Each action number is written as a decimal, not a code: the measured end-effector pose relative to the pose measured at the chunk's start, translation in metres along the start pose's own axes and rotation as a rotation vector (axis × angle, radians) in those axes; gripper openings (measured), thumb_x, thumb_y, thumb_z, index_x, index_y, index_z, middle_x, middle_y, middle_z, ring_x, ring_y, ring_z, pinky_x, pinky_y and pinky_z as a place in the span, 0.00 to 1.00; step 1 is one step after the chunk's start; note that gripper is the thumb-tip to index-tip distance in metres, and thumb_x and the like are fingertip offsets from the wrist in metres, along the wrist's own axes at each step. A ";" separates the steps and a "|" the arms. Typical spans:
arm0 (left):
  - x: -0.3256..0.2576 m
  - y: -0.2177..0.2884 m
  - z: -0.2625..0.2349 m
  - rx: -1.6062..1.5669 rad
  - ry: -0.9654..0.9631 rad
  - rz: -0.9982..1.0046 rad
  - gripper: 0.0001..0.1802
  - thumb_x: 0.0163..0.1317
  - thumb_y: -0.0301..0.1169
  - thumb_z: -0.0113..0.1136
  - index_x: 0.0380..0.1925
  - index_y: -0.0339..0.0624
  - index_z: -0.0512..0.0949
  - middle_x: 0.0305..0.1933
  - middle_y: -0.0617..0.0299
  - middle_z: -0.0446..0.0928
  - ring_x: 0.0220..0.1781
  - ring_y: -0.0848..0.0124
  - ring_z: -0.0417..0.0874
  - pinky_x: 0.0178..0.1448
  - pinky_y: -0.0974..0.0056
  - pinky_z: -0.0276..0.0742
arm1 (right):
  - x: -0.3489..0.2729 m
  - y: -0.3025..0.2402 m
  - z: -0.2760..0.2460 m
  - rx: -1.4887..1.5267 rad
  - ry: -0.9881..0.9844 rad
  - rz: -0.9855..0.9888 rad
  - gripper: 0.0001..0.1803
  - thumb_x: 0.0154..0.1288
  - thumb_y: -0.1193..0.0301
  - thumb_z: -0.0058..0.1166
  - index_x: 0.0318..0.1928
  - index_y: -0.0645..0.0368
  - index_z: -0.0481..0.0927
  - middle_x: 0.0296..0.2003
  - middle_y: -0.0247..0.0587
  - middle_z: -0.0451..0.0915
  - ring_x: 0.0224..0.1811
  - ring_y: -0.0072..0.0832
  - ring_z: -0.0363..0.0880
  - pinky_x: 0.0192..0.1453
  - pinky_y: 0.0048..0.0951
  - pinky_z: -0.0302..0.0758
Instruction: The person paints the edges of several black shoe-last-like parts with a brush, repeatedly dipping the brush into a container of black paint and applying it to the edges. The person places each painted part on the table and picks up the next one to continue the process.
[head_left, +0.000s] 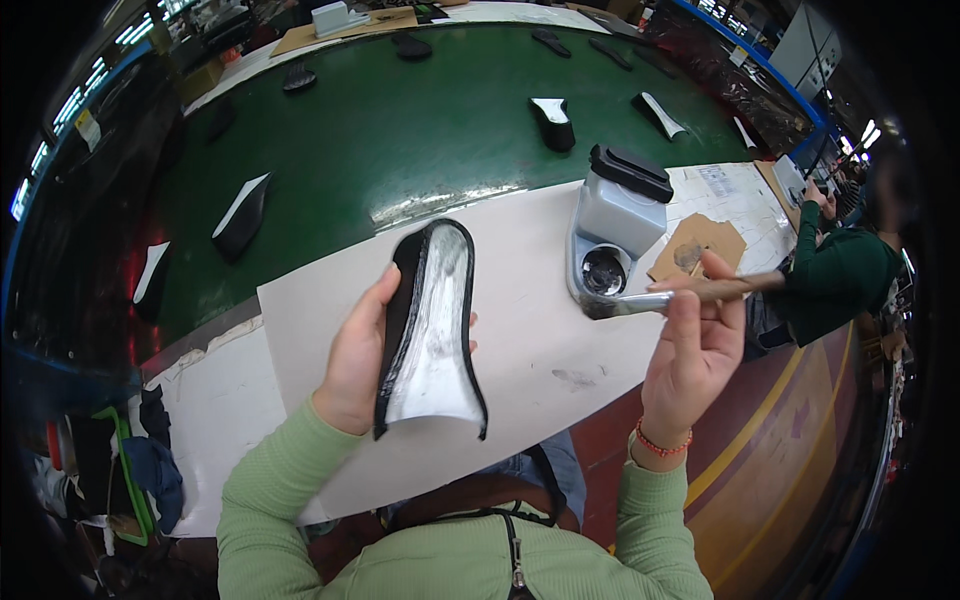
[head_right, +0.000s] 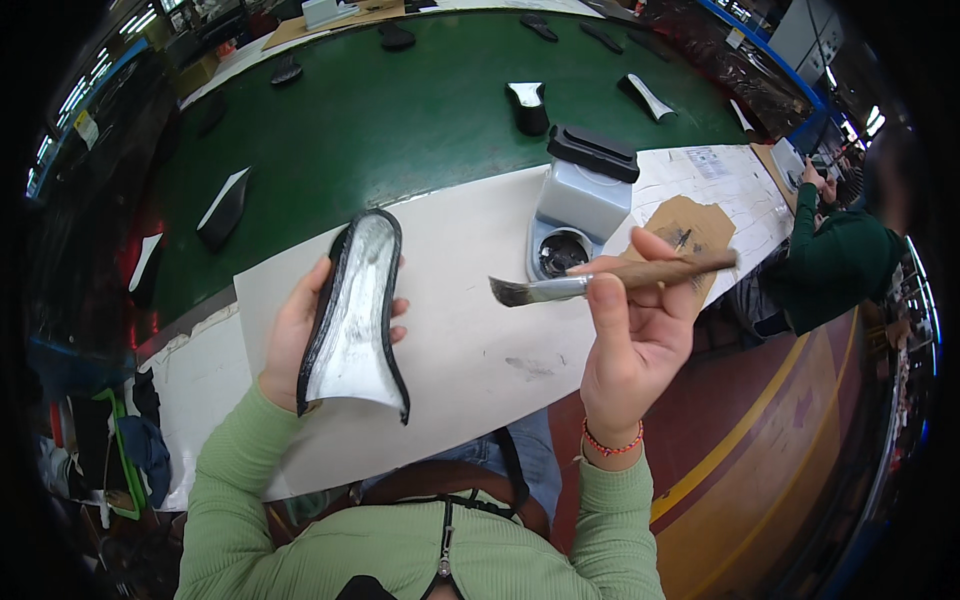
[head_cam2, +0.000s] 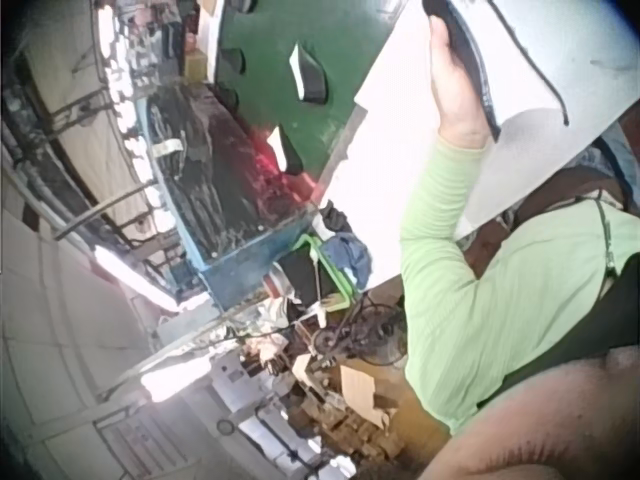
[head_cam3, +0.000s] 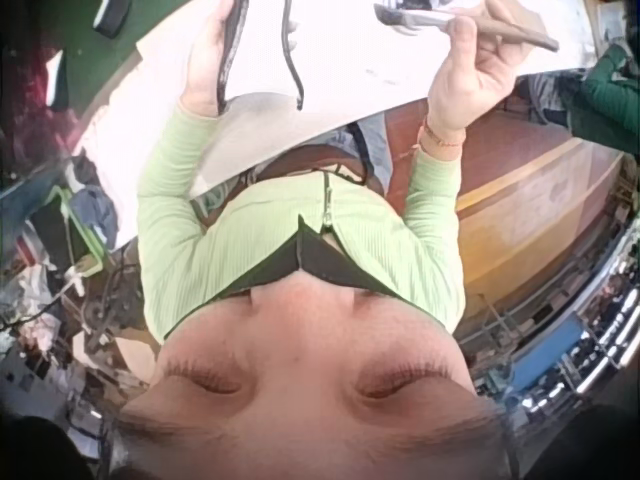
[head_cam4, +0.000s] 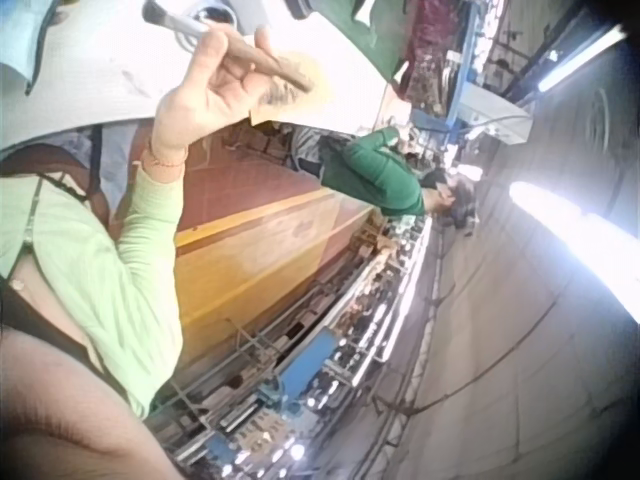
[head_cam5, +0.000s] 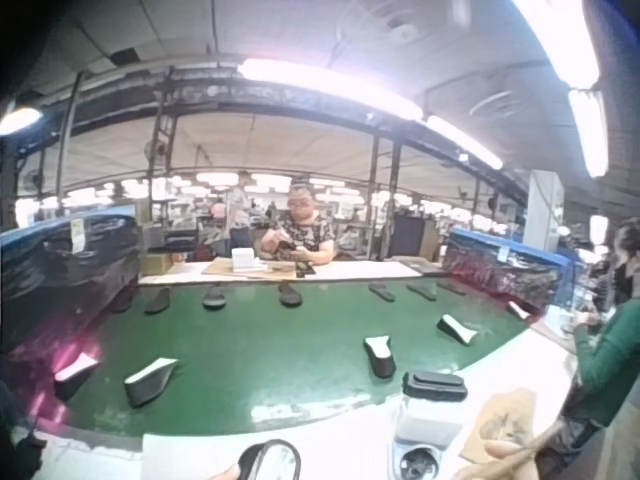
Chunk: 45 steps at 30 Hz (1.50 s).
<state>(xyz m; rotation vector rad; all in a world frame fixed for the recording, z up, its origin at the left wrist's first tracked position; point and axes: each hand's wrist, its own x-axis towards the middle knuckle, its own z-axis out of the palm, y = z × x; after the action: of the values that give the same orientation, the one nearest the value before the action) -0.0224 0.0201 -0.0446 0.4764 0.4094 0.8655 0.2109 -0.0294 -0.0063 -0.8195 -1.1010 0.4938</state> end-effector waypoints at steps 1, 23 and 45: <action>0.003 -0.006 -0.004 -0.016 -0.023 -0.037 0.28 0.68 0.46 0.29 0.60 0.38 0.58 0.56 0.48 0.67 0.47 0.57 0.76 0.50 0.54 0.76 | 0.000 0.002 -0.002 0.005 0.019 0.083 0.22 0.60 0.80 0.51 0.54 0.67 0.63 0.36 0.45 0.78 0.40 0.24 0.76 0.47 0.22 0.70; 0.028 -0.043 -0.027 0.031 -0.018 -0.086 0.27 0.68 0.50 0.26 0.66 0.64 0.44 0.51 0.49 0.68 0.45 0.56 0.77 0.42 0.51 0.79 | 0.021 0.096 -0.057 -0.676 0.035 -0.025 0.22 0.56 0.76 0.58 0.50 0.71 0.68 0.19 0.33 0.75 0.22 0.14 0.69 0.30 0.14 0.65; 0.020 -0.043 -0.028 0.042 -0.040 -0.041 0.26 0.70 0.47 0.26 0.66 0.58 0.47 0.49 0.55 0.71 0.39 0.67 0.79 0.43 0.61 0.79 | -0.036 0.040 0.034 -0.215 -0.377 -0.213 0.25 0.50 0.82 0.61 0.49 0.66 0.67 0.28 0.43 0.80 0.28 0.24 0.75 0.31 0.20 0.70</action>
<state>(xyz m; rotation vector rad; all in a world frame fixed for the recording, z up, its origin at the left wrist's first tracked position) 0.0017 0.0185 -0.0944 0.5217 0.3999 0.8082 0.1674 -0.0195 -0.0517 -0.8016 -1.5930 0.3619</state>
